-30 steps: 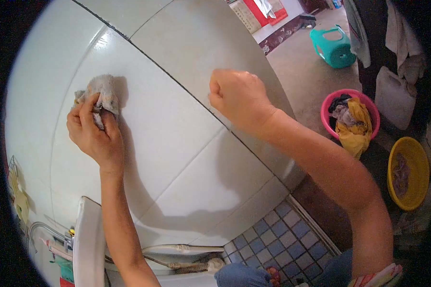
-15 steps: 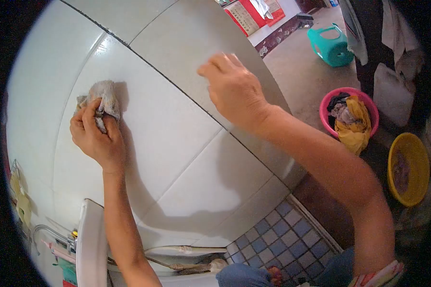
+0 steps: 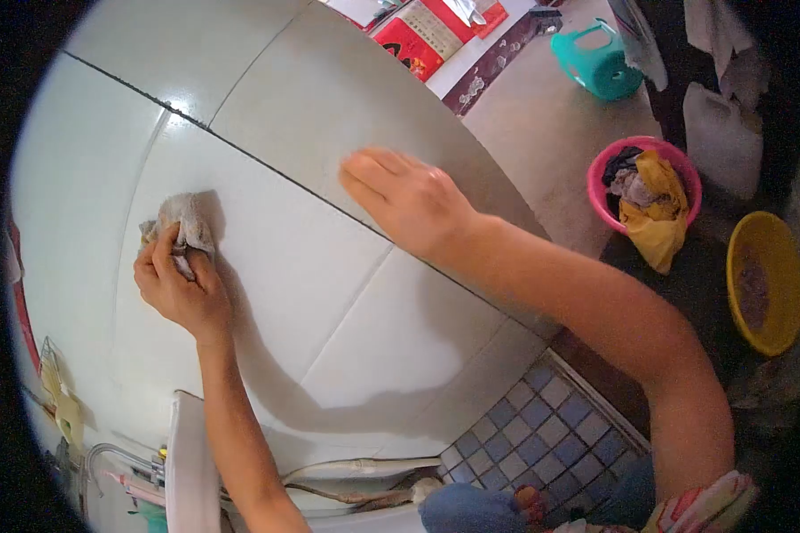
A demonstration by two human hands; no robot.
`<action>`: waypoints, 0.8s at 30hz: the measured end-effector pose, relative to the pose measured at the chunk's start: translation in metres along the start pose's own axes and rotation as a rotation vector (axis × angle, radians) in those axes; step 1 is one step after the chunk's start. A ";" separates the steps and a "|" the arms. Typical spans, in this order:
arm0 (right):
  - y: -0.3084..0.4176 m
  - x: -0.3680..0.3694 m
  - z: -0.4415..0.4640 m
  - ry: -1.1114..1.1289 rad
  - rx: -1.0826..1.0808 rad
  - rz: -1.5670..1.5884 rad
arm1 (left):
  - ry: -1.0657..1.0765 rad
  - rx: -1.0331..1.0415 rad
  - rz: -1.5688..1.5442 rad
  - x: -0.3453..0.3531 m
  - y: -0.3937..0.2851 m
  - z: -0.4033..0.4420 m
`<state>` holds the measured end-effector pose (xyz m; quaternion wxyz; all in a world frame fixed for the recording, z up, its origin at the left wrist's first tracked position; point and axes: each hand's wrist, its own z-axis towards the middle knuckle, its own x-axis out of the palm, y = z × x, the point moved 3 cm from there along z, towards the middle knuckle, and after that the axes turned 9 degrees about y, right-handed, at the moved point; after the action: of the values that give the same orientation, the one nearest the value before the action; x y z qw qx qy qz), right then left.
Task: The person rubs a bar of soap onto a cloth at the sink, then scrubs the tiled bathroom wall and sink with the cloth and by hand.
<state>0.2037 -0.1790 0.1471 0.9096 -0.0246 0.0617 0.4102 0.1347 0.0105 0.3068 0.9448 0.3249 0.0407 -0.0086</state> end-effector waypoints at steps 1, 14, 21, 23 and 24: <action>0.001 0.003 0.004 0.066 0.030 0.019 | 0.018 0.012 -0.026 0.001 0.004 -0.001; -0.018 0.003 -0.017 0.107 0.168 0.007 | 0.036 0.019 -0.070 0.002 0.002 -0.004; 0.044 0.015 -0.146 0.466 0.325 0.025 | 0.068 -0.014 -0.025 0.004 -0.001 0.005; 0.049 0.013 -0.156 0.649 0.457 0.070 | 0.037 0.095 0.022 0.011 -0.008 0.027; 0.051 0.017 -0.150 0.721 0.406 0.105 | 0.040 0.101 0.012 0.016 -0.012 0.043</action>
<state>0.1625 -0.1472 -0.0033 0.7940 0.0162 0.4569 0.4007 0.1530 -0.0249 0.3316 0.9263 0.3725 0.0571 0.0016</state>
